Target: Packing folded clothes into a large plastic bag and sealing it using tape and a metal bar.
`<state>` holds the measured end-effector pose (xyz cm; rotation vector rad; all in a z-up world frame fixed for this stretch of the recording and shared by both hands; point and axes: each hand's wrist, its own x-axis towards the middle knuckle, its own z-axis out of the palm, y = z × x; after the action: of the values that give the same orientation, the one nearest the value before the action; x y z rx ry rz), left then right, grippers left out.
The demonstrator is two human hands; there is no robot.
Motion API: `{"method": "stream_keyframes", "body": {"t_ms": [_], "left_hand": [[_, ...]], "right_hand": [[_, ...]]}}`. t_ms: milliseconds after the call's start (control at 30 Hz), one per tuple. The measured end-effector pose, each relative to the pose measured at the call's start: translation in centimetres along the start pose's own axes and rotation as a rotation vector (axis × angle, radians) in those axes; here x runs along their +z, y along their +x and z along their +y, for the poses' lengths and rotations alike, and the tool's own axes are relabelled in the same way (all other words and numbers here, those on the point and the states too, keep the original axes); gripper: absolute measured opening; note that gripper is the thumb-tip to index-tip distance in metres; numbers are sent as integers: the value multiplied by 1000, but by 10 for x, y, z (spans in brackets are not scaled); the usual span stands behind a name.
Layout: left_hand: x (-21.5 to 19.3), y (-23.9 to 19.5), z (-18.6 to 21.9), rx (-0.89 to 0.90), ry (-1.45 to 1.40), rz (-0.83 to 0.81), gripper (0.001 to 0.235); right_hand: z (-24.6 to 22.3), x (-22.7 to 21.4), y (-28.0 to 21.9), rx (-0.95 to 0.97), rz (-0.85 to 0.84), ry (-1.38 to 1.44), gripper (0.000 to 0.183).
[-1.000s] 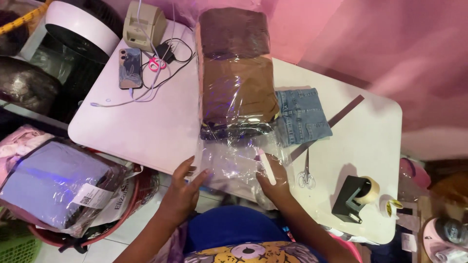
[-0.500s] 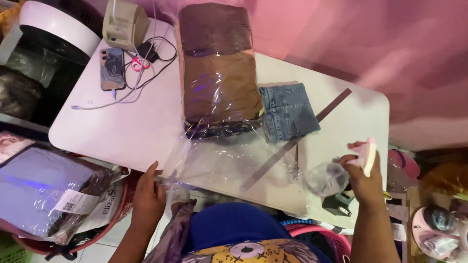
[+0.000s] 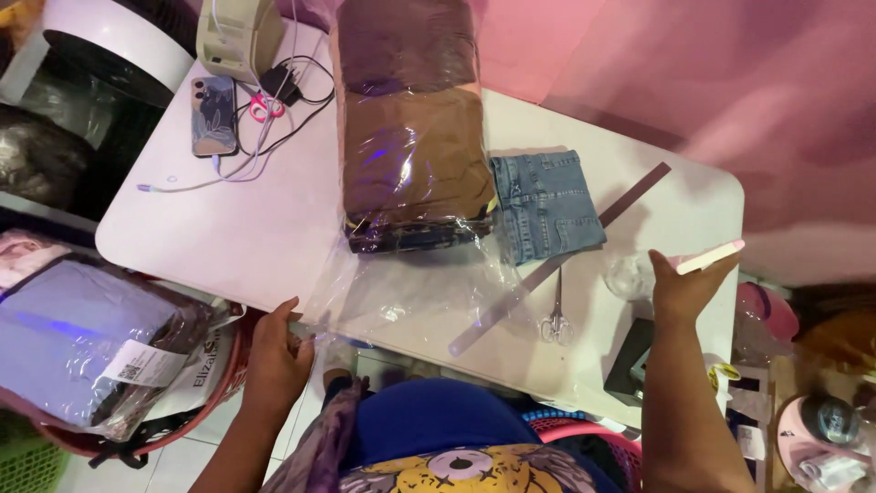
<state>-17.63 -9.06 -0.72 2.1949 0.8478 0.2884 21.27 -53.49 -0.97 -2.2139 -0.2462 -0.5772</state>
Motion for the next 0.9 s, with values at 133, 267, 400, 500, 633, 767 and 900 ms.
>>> {"method": "stream_keyframes", "body": {"t_ms": [133,267,400,500,633,767,900], "left_hand": [[2,2,-10,-47,12,-27,76],[4,6,-21,-1,0,-59,77],[0,11,-25,69,-16,-167,71],[2,14,-24,-13,-32,-210,65],[-1,10,-34,188,-50,-174,68],[-2,15,-43,163,-90,-225,74],[-3,24,-50,152,-95,-234,67]], "right_hand": [[28,17,-51,272,151,63,114],[-26,49,-112,246,-36,-201,31],[-63,88,-120,497,-546,-352,35],[-53,121,-115,584,-683,-560,71],[-50,143,-111,734,-626,-586,40],[47,166,-133,629,-560,-231,52],[114,202,-135,684,-673,-609,71]]}}
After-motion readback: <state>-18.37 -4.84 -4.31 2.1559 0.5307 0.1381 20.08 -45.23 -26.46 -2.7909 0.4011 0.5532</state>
